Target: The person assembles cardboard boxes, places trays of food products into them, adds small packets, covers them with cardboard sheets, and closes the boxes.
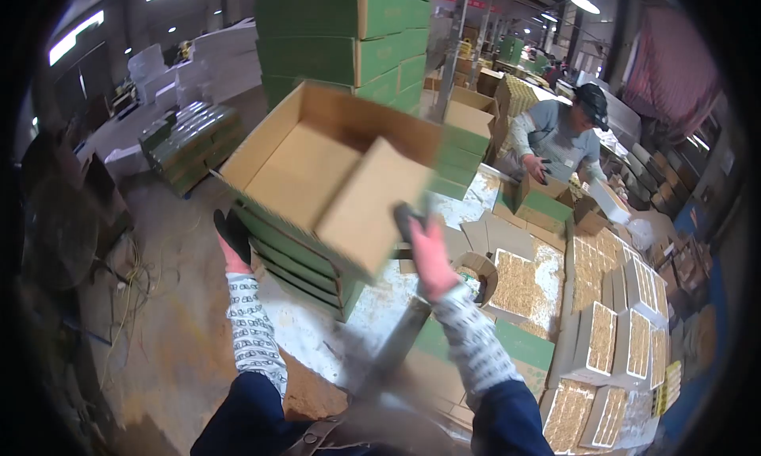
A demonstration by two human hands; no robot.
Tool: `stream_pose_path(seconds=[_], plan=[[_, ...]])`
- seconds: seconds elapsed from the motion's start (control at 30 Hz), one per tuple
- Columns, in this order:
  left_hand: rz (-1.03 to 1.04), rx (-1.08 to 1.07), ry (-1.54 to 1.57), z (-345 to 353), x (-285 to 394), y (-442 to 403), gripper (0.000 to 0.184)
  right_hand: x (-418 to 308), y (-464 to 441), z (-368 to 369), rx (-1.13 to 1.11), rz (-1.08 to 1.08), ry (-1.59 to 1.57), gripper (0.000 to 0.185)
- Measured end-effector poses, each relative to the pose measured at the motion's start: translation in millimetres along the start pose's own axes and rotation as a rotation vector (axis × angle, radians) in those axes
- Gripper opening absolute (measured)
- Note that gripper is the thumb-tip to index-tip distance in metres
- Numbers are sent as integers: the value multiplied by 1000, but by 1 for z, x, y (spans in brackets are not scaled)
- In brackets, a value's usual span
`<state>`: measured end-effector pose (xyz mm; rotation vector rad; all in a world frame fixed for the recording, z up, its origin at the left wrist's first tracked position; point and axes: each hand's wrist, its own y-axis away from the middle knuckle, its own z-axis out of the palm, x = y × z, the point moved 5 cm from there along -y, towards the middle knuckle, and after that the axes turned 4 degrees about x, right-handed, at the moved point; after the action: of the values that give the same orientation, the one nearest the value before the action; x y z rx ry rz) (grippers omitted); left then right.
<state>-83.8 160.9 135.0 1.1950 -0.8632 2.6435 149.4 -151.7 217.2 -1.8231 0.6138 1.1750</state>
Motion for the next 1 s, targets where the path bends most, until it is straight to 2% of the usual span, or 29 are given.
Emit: stream_pose_path(seconds=[0.07,0.1,0.13,0.2,0.27,0.3,0.33,0.37,0.4,0.43,0.47,0.53,0.57,0.6,0.63,0.67,0.73,0.77,0.8,0.83,0.87,0.9,0.97,1.0], plan=[[-22,47,-117,-5,-9,3,40,8,-19,50,-273,287,505,50],[-24,65,-168,-6,-11,5,40,53,-35,76,-378,-35,808,58],[-13,78,-228,-8,-11,10,41,23,-24,70,-385,200,706,61],[14,99,-346,-11,-8,12,43,70,-17,67,-520,570,161,47],[30,126,-526,-14,-2,13,45,57,30,36,-493,473,-157,44],[42,165,-659,-13,4,18,47,47,51,9,-533,325,107,48],[68,247,-771,-13,11,28,48,78,81,-27,-429,124,321,57],[130,353,-770,-15,13,54,48,65,114,-64,-415,88,529,72],[192,459,-770,-15,15,80,47,88,150,-104,-367,-107,655,86],[80,362,-351,9,11,111,47,116,197,-147,-410,-53,937,97],[156,336,-515,-21,-39,144,43,137,252,-184,-483,74,1181,103],[151,-535,-748,107,-38,204,35,121,333,-217,-646,98,1408,97],[-226,-817,-548,180,-20,236,53,123,357,-228,-577,56,1367,91],[-243,-1210,-524,200,-42,270,67,129,369,-240,-503,15,1332,85],[32,-1523,-640,247,-29,295,74,125,365,-246,-461,-35,1208,70],[350,-1813,-726,288,-16,319,82,90,350,-244,-522,-109,1213,51],[427,-2082,-829,300,-19,338,82,60,331,-254,-435,-216,1018,37],[500,-2192,-885,312,-23,341,82,30,320,-266,-408,-190,1020,38],[369,-2285,-900,332,-15,339,81,-18,299,-281,-286,-351,1038,41],[231,-2375,-921,352,7,336,80,-44,288,-299,-297,-104,1195,49],[79,-2464,-951,361,20,333,79,-51,290,-321,85,-52,1214,51],[90,-2407,-661,370,29,332,73,-54,298,-341,461,5,1211,53],[-22,-2526,-583,380,35,345,73,-18,292,-370,846,91,764,49],[-80,-2575,-549,386,35,353,73,1,288,-373,987,95,661,46]])
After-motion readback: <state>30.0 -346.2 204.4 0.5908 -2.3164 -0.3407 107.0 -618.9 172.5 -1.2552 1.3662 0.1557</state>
